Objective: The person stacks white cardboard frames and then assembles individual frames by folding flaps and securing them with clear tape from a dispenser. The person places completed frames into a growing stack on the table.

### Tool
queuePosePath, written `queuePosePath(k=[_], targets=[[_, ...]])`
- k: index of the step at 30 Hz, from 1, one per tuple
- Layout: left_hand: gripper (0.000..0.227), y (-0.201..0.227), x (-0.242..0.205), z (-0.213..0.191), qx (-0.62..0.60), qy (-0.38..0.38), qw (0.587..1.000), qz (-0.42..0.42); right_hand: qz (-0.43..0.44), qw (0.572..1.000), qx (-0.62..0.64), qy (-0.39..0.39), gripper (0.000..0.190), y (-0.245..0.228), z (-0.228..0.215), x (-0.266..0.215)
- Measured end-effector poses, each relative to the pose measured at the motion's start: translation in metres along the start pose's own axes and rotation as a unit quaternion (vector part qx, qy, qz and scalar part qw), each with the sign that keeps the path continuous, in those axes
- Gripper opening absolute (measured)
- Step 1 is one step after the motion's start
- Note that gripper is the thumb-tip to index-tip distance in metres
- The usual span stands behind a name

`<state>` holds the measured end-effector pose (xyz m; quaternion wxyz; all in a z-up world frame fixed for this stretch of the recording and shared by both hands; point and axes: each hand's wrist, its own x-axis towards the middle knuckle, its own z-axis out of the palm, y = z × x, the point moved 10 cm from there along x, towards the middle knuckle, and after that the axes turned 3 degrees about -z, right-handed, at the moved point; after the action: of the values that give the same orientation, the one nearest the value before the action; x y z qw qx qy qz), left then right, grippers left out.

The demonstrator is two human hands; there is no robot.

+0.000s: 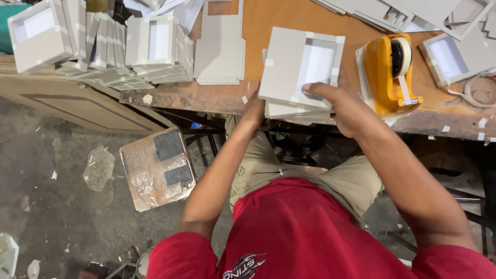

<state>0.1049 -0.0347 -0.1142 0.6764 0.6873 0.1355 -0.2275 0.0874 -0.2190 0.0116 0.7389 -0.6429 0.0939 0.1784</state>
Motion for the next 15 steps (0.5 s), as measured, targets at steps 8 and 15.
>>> queuePosePath(k=[8,15], targets=[[0.101,-0.002,0.013,0.013,-0.149,-0.022,0.986,-0.065,-0.023,0.996,0.071,-0.042,0.078,-0.009,0.001,-0.010],[0.098,0.022,0.018,0.009,-0.134,-0.081,0.988,0.005,0.033,0.976,0.206,-0.065,0.056,0.035,-0.043,-0.009]])
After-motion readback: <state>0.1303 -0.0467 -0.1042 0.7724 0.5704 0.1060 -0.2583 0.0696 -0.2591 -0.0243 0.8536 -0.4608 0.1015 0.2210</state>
